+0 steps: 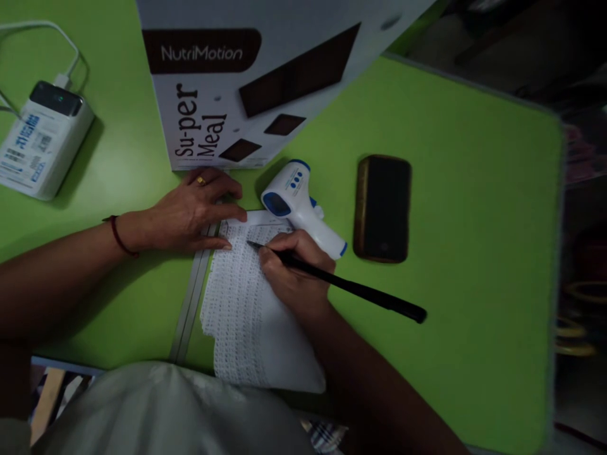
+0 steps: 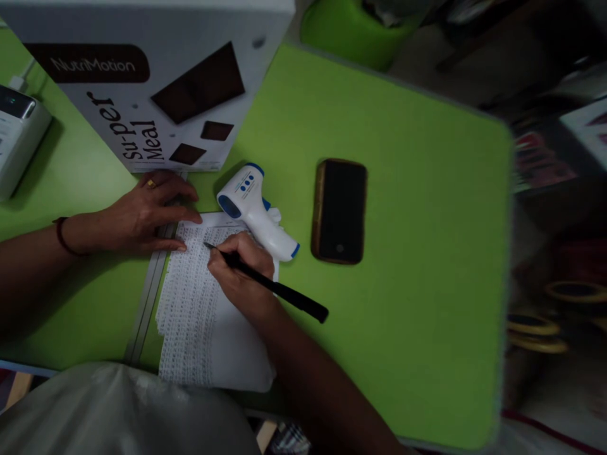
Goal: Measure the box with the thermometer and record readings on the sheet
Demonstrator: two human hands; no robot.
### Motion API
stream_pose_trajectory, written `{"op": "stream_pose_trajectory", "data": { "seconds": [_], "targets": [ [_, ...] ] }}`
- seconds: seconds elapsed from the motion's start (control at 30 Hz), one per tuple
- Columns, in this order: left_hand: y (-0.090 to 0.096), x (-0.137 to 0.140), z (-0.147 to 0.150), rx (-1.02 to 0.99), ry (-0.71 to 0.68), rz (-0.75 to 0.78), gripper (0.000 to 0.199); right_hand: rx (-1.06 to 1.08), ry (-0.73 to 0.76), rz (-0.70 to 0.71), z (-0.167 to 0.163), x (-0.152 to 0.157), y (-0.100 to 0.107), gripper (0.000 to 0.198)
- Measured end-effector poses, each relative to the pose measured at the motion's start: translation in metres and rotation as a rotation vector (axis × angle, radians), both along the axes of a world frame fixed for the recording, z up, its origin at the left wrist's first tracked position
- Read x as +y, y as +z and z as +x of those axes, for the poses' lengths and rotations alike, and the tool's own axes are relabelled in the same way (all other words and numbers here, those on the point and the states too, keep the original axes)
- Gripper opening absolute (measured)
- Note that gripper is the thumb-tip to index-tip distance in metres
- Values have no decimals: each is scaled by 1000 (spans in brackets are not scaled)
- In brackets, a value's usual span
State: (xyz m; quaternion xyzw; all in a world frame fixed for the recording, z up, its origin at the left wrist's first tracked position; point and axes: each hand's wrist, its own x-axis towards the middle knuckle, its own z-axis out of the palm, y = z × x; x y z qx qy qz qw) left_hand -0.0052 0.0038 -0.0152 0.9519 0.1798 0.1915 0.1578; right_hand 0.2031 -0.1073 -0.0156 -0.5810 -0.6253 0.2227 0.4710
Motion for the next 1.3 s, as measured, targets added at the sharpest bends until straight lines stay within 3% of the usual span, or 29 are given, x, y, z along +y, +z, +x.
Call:
{"op": "stream_pose_trajectory", "data": {
  "seconds": [0.67,1.3],
  "targets": [
    [2,1,0,31,12,-10,57,1,-80,-35,-3,0,6,18],
    [2,1,0,20,2,-15,55,2,39,-75,-1,-1,4,16]
  ]
}}
